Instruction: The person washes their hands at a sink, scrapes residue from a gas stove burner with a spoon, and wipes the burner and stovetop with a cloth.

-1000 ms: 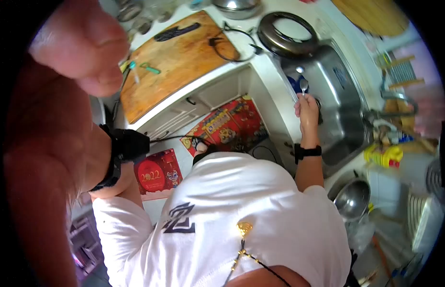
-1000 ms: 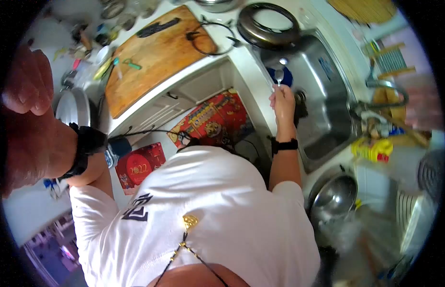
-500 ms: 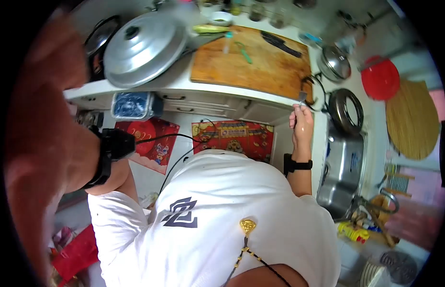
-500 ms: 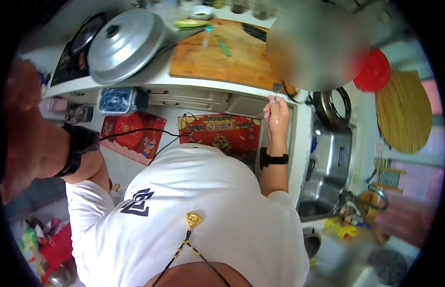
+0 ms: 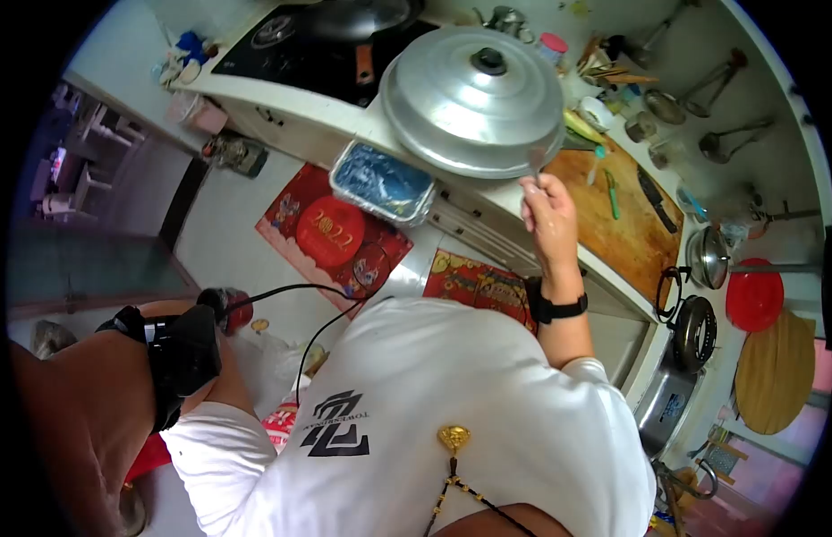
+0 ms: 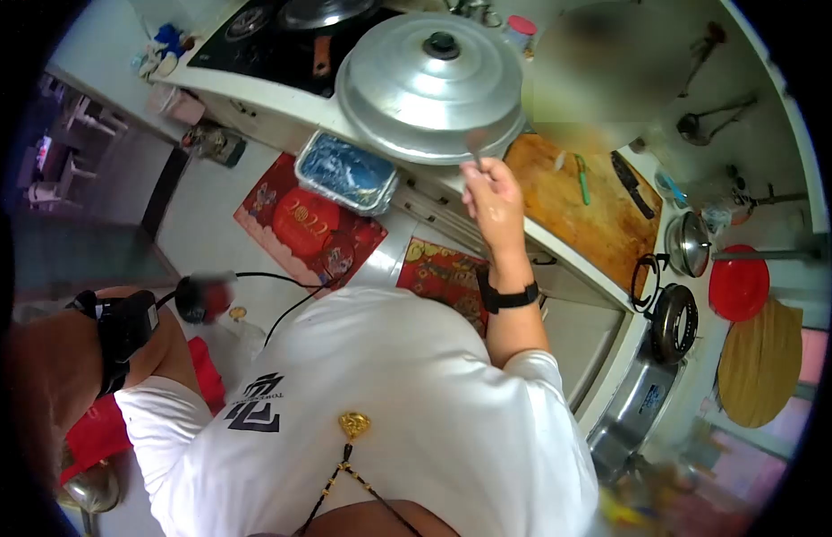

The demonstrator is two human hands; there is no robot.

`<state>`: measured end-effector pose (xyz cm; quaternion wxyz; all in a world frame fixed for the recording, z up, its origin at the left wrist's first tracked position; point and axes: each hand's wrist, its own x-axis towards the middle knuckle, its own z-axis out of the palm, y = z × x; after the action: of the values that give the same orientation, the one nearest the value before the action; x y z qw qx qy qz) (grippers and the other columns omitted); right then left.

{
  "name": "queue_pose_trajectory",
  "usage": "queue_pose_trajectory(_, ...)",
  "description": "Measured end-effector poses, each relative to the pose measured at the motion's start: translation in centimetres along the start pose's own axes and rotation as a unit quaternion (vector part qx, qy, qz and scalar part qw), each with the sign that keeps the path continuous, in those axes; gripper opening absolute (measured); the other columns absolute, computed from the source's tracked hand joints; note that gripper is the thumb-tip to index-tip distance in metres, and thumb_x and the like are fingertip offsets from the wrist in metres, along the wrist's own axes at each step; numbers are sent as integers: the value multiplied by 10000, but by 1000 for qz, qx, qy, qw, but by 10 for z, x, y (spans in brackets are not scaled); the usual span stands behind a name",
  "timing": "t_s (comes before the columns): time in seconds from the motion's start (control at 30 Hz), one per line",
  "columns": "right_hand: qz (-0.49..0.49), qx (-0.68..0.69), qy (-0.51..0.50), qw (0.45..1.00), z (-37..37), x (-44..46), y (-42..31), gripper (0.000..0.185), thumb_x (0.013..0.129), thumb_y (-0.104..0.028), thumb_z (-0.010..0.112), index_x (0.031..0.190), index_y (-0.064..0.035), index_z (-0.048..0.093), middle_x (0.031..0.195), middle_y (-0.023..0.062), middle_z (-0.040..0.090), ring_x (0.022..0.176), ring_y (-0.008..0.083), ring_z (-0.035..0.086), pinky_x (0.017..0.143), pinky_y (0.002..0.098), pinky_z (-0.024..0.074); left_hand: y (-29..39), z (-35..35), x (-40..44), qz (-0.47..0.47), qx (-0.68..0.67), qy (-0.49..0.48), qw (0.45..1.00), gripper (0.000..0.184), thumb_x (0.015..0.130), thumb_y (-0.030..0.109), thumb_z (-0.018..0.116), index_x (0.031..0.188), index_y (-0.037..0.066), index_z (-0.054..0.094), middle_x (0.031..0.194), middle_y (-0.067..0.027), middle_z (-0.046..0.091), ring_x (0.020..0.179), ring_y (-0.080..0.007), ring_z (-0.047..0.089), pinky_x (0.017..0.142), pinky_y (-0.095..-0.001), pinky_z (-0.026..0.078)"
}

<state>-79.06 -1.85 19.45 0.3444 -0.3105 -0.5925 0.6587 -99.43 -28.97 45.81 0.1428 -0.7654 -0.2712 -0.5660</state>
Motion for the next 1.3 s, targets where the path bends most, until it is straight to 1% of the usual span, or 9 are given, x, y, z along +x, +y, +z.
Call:
queue_pose_trajectory(0.1,70,-41,-79,994,51,4,25,118,963,-159,607,966,-42,621,678,-32,543,545,42,454,498,196,353,-6,-24,-14,-31,26,10,999,274,919,56,529,1166,-57,566,909,-169,622,722,-207,596,619,-303,507)
queue_pose_trajectory(0.2,37,-120,-180,976,84,16,58,152,942,-164,631,893,-25,591,670,-33,519,607,53,487,546,236,396,-14,-48,-29,-59,54,21,997,269,919,56,531,1161,-57,567,915,-173,624,726,-209,601,620,-305,511)
queue_pose_trajectory(0.37,2,-215,-222,951,117,36,115,167,918,-162,645,837,-36,573,648,3,498,606,85,465,552,280,404,-21,-87,-54,-98,129,29,986,261,919,56,535,1153,-56,568,925,-181,626,731,-213,609,623,-307,518)
queue_pose_trajectory(0.77,56,-186,-245,950,232,113,109,185,930,-106,631,778,-23,567,634,7,504,601,78,499,544,267,422,-79,-188,-96,-151,262,73,950,242,919,57,542,1133,-53,571,950,-200,632,745,-223,629,630,-311,535)
queue_pose_trajectory(0.87,87,-135,-247,956,263,136,139,76,956,-75,566,924,-24,611,688,9,539,600,78,516,540,243,433,-102,-211,-109,-135,275,84,948,238,919,57,544,1128,-53,572,956,-204,633,748,-226,634,632,-313,539)
queue_pose_trajectory(0.97,105,-124,-291,943,284,160,154,225,984,-72,509,1169,-24,627,728,7,572,614,82,525,548,221,434,-118,-233,-125,-139,301,115,936,233,919,57,546,1123,-52,573,962,-209,635,751,-228,639,633,-314,543)
queue_pose_trajectory(1.03,60,-170,-343,922,309,173,153,246,996,-75,494,1207,-25,610,735,6,586,616,73,528,554,214,437,-126,-254,-129,-143,302,120,935,230,919,57,548,1120,-52,573,966,-212,636,753,-230,642,634,-315,546)
queue_pose_trajectory(1.1,142,-122,-316,930,346,185,154,255,1011,-111,485,1228,-28,590,739,5,597,598,62,519,553,207,433,-136,-281,-130,-139,293,109,940,227,919,58,549,1116,-51,574,970,-215,637,756,-232,646,635,-316,548)
queue_pose_trajectory(1.3,114,-205,-224,946,447,226,166,141,982,-87,512,1069,-23,603,708,39,640,547,92,546,532,246,464,-167,-379,-155,-117,237,119,957,218,919,58,553,1106,-50,575,982,-224,640,762,-237,656,639,-318,557)
